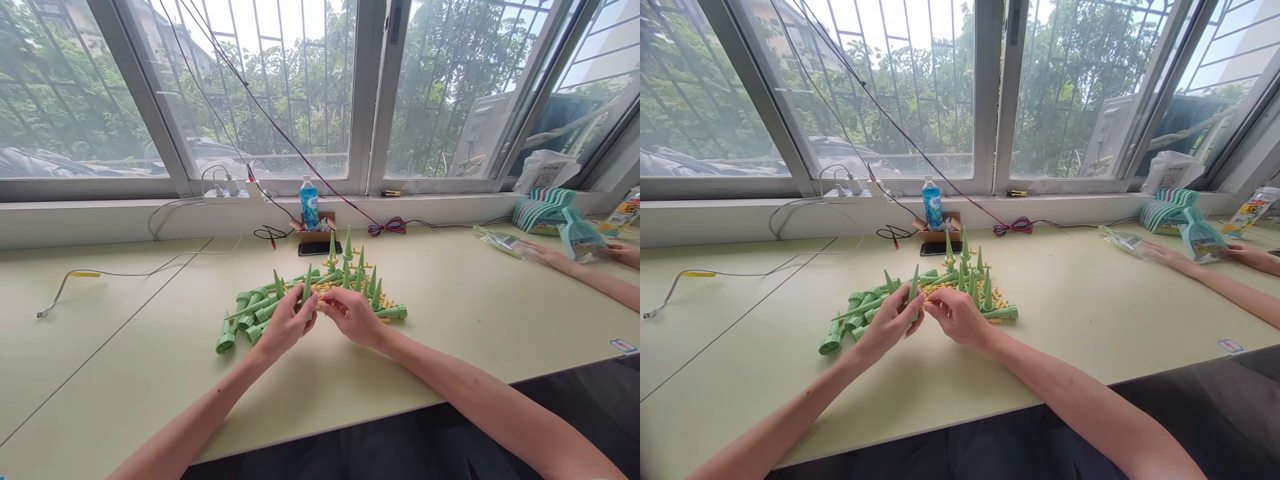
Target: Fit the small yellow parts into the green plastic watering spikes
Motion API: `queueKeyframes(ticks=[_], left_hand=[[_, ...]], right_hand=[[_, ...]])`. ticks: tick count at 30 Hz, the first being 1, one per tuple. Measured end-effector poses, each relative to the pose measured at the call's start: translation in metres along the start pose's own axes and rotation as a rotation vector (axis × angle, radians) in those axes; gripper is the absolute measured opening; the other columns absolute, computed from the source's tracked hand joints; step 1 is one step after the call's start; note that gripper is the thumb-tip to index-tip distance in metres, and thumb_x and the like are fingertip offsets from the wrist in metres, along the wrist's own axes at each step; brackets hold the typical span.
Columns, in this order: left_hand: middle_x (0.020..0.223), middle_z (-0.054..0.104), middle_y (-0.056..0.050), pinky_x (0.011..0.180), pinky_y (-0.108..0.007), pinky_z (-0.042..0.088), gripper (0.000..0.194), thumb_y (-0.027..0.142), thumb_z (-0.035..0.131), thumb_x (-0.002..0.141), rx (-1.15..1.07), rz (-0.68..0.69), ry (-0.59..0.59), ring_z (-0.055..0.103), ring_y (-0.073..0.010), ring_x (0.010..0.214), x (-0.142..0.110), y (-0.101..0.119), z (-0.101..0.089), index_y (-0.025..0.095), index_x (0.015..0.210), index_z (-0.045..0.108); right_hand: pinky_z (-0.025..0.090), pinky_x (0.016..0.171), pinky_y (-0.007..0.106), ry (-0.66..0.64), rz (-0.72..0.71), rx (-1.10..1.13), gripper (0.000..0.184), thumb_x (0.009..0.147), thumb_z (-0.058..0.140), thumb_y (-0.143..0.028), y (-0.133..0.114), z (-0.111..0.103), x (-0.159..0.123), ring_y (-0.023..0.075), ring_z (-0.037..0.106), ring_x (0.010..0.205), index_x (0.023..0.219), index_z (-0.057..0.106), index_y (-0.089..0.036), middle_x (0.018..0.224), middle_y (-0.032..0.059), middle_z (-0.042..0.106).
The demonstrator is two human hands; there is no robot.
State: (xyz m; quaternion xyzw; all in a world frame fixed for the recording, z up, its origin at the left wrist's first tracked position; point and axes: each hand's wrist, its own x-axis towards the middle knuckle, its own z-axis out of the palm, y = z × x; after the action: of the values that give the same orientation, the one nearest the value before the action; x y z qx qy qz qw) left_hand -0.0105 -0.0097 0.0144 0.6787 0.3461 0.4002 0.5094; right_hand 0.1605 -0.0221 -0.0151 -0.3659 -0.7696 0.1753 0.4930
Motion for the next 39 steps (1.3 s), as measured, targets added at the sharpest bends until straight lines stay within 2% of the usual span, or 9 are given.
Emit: queueKeyframes(ticks=[11, 18, 22, 30, 39], left_hand=[[0.062, 0.041, 0.007, 0.040, -0.017, 0.029, 0.032, 0.047, 0.057, 0.089, 0.007, 0.003, 0.015, 0.039, -0.0047, 0.044, -0.0022, 0.0050, 0.0022, 0.020, 0.080, 0.042], [0.063, 0.041, 0.007, 0.039, -0.017, 0.032, 0.032, 0.046, 0.060, 0.087, -0.020, 0.005, 0.023, 0.040, -0.0053, 0.045, -0.0008, 0.0038, 0.0028, 0.020, 0.079, 0.043], [0.067, 0.043, 0.006, 0.039, -0.018, 0.034, 0.033, 0.050, 0.057, 0.087, -0.020, -0.007, 0.025, 0.041, -0.0058, 0.047, -0.0007, 0.0035, 0.0032, 0.020, 0.080, 0.043], [0.065, 0.041, 0.006, 0.040, -0.018, 0.030, 0.033, 0.048, 0.056, 0.089, 0.015, -0.004, 0.006, 0.039, -0.0055, 0.046, -0.0017, 0.0044, 0.0018, 0.020, 0.079, 0.042], [0.065, 0.042, 0.006, 0.041, -0.018, 0.030, 0.033, 0.049, 0.057, 0.088, 0.013, -0.002, 0.007, 0.039, -0.0055, 0.047, -0.0027, 0.0054, 0.0030, 0.020, 0.079, 0.043]], right_hand=[[0.047, 0.058, 0.025, -0.025, -0.001, -0.026, 0.022, 0.099, 0.049, -0.031, -0.0008, -0.0005, 0.0002, 0.0116, 0.053, 0.062, 0.095, 0.065, -0.017, 0.081, 0.0040, 0.067], [0.048, 0.054, 0.023, -0.015, 0.018, 0.016, 0.019, 0.093, 0.058, -0.031, -0.0066, -0.0029, -0.0005, 0.0111, 0.055, 0.060, 0.106, 0.062, -0.017, 0.082, 0.0032, 0.065], [0.049, 0.054, 0.023, -0.008, -0.001, 0.034, 0.016, 0.090, 0.061, -0.028, -0.0062, -0.0032, -0.0001, 0.0106, 0.055, 0.060, 0.102, 0.062, -0.017, 0.086, 0.0040, 0.065], [0.050, 0.056, 0.025, -0.021, 0.003, -0.009, 0.013, 0.094, 0.056, -0.029, -0.0033, -0.0018, 0.0000, 0.0128, 0.057, 0.066, 0.099, 0.063, -0.019, 0.087, 0.0046, 0.066], [0.047, 0.056, 0.026, -0.010, 0.002, -0.013, 0.017, 0.095, 0.054, -0.032, -0.0017, -0.0004, -0.0002, 0.0123, 0.053, 0.060, 0.095, 0.064, -0.019, 0.081, 0.0041, 0.065]])
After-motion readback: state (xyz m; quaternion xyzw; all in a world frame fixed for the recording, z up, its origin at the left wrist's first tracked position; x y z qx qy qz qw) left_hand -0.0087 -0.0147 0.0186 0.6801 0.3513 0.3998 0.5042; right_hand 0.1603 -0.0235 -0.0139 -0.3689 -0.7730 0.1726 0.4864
